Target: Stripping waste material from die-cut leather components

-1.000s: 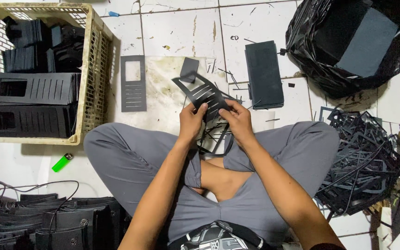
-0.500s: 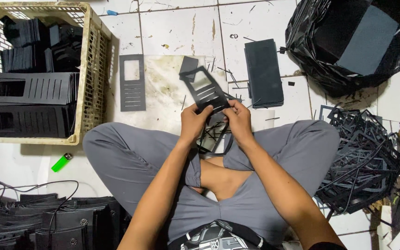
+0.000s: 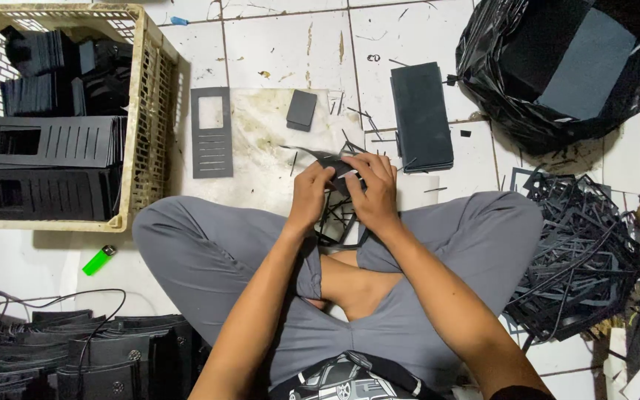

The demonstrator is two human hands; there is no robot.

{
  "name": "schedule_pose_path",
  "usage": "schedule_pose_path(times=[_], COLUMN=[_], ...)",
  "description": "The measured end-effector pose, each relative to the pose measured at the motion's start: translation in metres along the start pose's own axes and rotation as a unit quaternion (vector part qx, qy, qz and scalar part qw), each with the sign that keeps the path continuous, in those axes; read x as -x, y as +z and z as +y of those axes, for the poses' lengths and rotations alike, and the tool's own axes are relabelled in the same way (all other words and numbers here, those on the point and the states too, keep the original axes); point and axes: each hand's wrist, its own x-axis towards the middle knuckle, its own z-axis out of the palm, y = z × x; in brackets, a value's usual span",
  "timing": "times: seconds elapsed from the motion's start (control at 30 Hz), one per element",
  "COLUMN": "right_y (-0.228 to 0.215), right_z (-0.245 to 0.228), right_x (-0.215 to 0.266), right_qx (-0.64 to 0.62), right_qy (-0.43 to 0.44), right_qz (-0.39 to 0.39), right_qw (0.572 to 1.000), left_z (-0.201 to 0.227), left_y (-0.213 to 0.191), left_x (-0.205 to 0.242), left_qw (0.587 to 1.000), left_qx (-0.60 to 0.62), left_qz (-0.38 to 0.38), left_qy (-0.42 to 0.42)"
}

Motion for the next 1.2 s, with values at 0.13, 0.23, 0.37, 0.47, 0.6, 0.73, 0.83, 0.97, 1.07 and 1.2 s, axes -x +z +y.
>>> schedule_pose_path(times=[0.13,0.23,0.37,0.47,0.6,0.73,0.83,0.97,1.07,1.2], right_y=[-0.002,-0.002,-0.006,-0.009,-0.016,-0.017,-0.016,-0.011,-0.004,0.000], right_z=[0.005,0.008,0.004,0.004,0.017,0.042,0.048,0.036,0.045,0.042], right_x=[-0.001,-0.001,-0.003,-0.002,-0.008,-0.001,0.002,0.001,0.010,0.012], right_qx=[-0.003,-0.016,0.002,-0.055,-0.271,-0.256,-0.123,-0.288,-0.318,-0.311], right_qy=[-0.006,-0.012,-0.030,0.044,0.224,0.257,0.231,0.289,0.281,0.273], right_qz=[-0.002,0.004,0.018,0.057,0.157,0.130,-0.004,-0.058,-0.077,-0.102], right_qw=[1.000,1.000,0.999,0.996,0.923,0.923,0.965,0.911,0.902,0.905], left_z=[0.012,0.030,0.010,0.014,0.015,0.034,0.032,0.019,0.024,0.019], left_y=[-0.001,0.001,-0.001,-0.004,-0.013,-0.012,-0.011,-0.017,-0.021,-0.020], left_x=[0.005,0.011,0.006,0.004,-0.001,0.004,0.003,0.001,0.003,0.002], left_qw=[0.995,0.989,0.986,0.983,0.973,0.979,0.986,0.994,0.989,0.981], left_qx=[-0.067,-0.087,-0.108,-0.148,-0.202,-0.175,-0.129,-0.088,-0.138,-0.192], left_qz=[-0.030,-0.061,-0.064,-0.037,0.038,0.045,0.034,-0.034,-0.049,-0.013], left_qy=[0.065,0.106,0.109,0.103,0.106,0.091,0.097,0.055,0.014,0.003])
